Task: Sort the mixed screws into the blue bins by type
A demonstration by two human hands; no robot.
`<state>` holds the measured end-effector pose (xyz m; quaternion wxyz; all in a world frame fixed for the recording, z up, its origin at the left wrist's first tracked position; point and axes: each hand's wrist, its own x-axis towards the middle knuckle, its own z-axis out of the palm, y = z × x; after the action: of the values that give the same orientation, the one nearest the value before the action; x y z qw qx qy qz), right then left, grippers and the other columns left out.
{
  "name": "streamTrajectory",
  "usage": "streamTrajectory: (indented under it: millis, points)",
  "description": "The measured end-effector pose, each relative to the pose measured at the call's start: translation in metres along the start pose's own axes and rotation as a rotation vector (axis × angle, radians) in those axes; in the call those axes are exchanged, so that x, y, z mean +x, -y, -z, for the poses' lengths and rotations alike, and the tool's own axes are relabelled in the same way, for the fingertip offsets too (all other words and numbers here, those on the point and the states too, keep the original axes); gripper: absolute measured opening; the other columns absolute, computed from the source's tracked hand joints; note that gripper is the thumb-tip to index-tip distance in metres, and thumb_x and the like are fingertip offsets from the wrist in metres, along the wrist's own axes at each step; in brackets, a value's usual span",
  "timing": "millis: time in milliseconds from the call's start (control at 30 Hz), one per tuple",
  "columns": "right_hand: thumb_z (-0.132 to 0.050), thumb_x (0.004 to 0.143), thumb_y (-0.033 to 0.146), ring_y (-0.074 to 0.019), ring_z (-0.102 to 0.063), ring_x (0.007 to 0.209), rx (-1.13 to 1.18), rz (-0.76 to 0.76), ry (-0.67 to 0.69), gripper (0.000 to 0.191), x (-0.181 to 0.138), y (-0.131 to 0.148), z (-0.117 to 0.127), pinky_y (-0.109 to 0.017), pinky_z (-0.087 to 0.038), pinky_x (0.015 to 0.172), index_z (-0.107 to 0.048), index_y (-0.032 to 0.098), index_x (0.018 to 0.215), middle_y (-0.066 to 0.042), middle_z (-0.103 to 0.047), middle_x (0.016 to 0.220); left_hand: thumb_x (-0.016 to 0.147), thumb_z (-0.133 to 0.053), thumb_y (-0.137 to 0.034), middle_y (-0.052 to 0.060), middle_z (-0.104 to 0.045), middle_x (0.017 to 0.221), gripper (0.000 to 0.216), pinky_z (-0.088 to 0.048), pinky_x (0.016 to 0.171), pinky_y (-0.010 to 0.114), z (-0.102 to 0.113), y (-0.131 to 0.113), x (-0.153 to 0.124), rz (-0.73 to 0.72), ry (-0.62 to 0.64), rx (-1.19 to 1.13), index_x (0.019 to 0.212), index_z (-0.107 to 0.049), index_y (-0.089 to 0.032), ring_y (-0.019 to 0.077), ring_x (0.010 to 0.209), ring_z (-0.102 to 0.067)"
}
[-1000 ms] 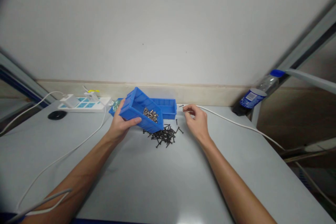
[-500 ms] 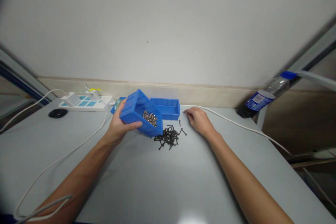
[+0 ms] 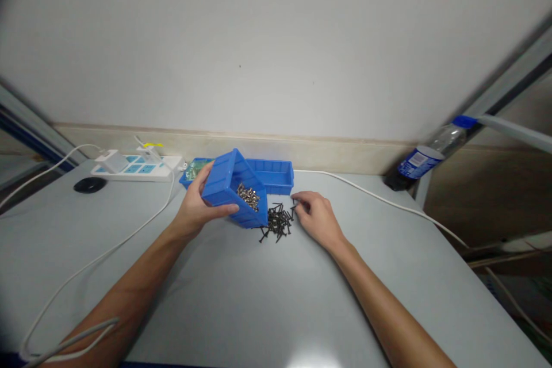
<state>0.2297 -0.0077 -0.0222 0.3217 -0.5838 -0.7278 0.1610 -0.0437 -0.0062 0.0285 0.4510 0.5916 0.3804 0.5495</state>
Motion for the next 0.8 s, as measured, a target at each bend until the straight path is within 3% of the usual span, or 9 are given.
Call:
streamTrajectory:
  millis: [233,433,633,800]
  points:
    - [-0.051,0.085,0.017,-0.0236,-0.07,0.097,0.139,0.07,0.073,0.03,-0.012,0.019,-0.011,-0.038,-0.052,0.09,-0.075,0.023,0.104,-0.005,-0.076,0.106,0.045,-0.095,-0.035,0.016,-0.061,0.131,0.106,-0.056,0.096,0.043,0.001,0.0,0.001,-0.001,-0.041,-0.003,0.136,-0.045,-0.017,0.0365,0.121,-0.059]
    - [-0.053,0.092,0.028,-0.0257,-0.065,0.108,0.211,0.153,-0.049,0.028,-0.009,0.032,-0.015,-0.044,-0.049,0.097,-0.068,0.025,0.116,-0.008,-0.071,0.115,0.05,-0.094,-0.036,0.018,-0.06,0.133,0.11,-0.053,0.1,0.046,-0.002,0.002,0.002,-0.009,-0.013,0.044,0.144,-0.04,-0.017,0.0362,0.123,-0.058]
    - [-0.077,0.075,0.042,-0.0296,-0.053,0.127,0.234,0.32,0.054,0.074,-0.01,0.035,-0.025,-0.048,-0.041,0.108,-0.048,0.026,0.14,-0.011,-0.056,0.138,0.057,-0.092,-0.03,0.016,-0.057,0.139,0.107,-0.046,0.109,0.045,-0.002,-0.003,0.005,-0.03,0.084,0.031,0.148,-0.037,-0.017,0.0338,0.13,-0.053]
    - [-0.078,0.073,0.04,-0.0298,-0.049,0.131,0.201,0.363,0.111,0.082,-0.012,0.034,-0.026,-0.049,-0.038,0.111,-0.041,0.027,0.145,-0.011,-0.053,0.142,0.058,-0.091,-0.029,0.017,-0.058,0.138,0.106,-0.044,0.111,0.049,-0.001,-0.001,0.008,-0.016,0.073,0.028,0.149,-0.037,-0.017,0.0341,0.128,-0.055]
